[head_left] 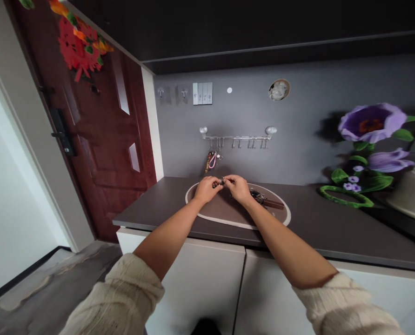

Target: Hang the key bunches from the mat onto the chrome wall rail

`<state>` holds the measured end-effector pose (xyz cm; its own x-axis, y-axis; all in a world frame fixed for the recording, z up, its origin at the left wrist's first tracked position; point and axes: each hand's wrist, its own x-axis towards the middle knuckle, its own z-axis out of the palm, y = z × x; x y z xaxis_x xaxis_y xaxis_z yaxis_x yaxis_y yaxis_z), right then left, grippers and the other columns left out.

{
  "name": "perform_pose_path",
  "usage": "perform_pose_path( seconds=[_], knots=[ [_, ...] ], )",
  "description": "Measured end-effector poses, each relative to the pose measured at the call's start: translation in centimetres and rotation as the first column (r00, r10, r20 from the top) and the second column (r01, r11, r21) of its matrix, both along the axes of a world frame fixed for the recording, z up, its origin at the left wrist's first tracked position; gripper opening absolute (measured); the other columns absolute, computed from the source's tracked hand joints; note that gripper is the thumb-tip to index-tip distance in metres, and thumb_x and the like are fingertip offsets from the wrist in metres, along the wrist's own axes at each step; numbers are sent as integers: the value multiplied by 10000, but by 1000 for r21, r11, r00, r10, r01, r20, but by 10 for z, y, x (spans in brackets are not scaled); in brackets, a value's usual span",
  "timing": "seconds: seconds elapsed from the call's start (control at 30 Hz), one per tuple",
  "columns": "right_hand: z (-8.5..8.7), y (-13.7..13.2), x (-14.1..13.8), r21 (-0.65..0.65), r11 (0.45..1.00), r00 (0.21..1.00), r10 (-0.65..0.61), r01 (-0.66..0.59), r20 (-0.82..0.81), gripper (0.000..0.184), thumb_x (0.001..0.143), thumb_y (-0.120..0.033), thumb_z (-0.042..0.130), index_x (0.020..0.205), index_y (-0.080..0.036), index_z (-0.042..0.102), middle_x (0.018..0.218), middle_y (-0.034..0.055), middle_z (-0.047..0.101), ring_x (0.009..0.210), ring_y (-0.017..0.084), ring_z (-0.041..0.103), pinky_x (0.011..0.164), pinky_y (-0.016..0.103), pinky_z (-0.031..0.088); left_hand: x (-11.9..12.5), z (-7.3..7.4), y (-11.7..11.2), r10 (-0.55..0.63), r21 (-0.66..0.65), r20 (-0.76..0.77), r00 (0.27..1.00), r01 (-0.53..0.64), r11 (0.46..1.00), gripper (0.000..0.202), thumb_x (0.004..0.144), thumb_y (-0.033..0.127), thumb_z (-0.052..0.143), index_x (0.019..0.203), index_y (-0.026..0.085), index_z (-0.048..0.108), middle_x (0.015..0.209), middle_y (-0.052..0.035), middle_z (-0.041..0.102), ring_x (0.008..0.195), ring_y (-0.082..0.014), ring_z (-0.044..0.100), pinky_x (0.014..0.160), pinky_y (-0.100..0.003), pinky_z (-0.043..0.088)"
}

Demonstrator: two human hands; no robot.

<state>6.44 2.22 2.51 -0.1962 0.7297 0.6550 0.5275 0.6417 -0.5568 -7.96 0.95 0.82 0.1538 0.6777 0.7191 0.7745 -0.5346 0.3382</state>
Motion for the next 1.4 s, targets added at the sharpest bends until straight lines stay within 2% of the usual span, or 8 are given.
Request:
perform_pose_path(
  seconds=[0.1, 0.2, 0.3, 0.5, 0.77, 0.97, 1.1, 1.4],
  knots=[
    [2, 0, 1, 10, 1000, 1000, 12, -12, -28, 203, 741, -259, 468, 757, -172, 651, 791, 44, 661, 726, 151, 579, 690, 253, 413, 0, 0, -1, -13, -6, 26, 1000, 13, 1000, 187, 717, 339, 565, 778, 168, 611, 782, -21, 622, 751, -134, 522, 700, -241, 389],
    [3, 0, 2, 10, 1000, 997, 25, -24, -68, 210, 741, -288, 469, 765, -171, 642, 792, 43, 656, 727, 150, 571, 702, 261, 413, 1, 1, -2, 13, 3, 20, 1000, -13, 1000, 255, 791, 365, 452, 764, 167, 610, 764, -30, 620, 745, -136, 521, 703, -248, 383],
    [2, 2, 2, -10, 999, 989, 41, -43, -144, 221, 729, -319, 481, 766, -164, 632, 799, 44, 650, 734, 148, 562, 715, 269, 412, 0, 2, -2, 87, 13, 11, 996, -87, 996, 279, 828, 314, 382, 765, 166, 610, 768, -41, 616, 757, -142, 522, 720, -254, 375],
    [3, 14, 1, -74, 991, 943, 81, -111, -324, 286, 691, -402, 508, 768, -152, 625, 733, 39, 630, 661, 139, 535, 652, 270, 421, -3, -1, 5, 212, -36, 65, 975, -210, 977, 220, 815, 240, 399, 805, 168, 607, 807, -55, 612, 790, -154, 529, 742, -264, 369],
    [34, 37, -2, -90, 977, 888, 138, -196, -440, 272, 654, -391, 535, 748, -147, 612, 665, 23, 598, 575, 116, 499, 569, 253, 417, -5, -2, 11, 254, -133, 153, 955, -235, 963, 210, 804, 208, 410, 784, 163, 614, 827, -58, 627, 778, -146, 544, 732, -255, 373],
    [67, 57, -12, -54, 994, 894, 65, -100, -444, 205, 653, -301, 503, 726, -141, 610, 648, 19, 583, 556, 110, 485, 548, 244, 411, -5, -2, 13, 258, -168, 193, 947, -227, 959, 199, 803, 216, 417, 792, 164, 609, 837, -55, 626, 783, -139, 539, 726, -246, 366],
    [83, 74, -19, 8, 1000, 913, 29, -28, -408, 199, 655, -267, 478, 713, -137, 618, 644, 25, 602, 558, 115, 502, 566, 244, 415, -5, -2, 13, 254, -181, 210, 944, -218, 959, 194, 801, 218, 421, 778, 166, 607, 828, -46, 626, 779, -136, 538, 720, -243, 362],
    [92, 110, -31, 72, 984, 928, -128, 163, -349, 191, 633, -207, 449, 650, -159, 633, 607, 22, 619, 628, 142, 563, 652, 258, 436, -5, -1, 14, 271, -196, 242, 932, -226, 954, 195, 798, 203, 419, 768, 165, 609, 822, -45, 626, 774, -137, 539, 715, -242, 362]
  ],
)
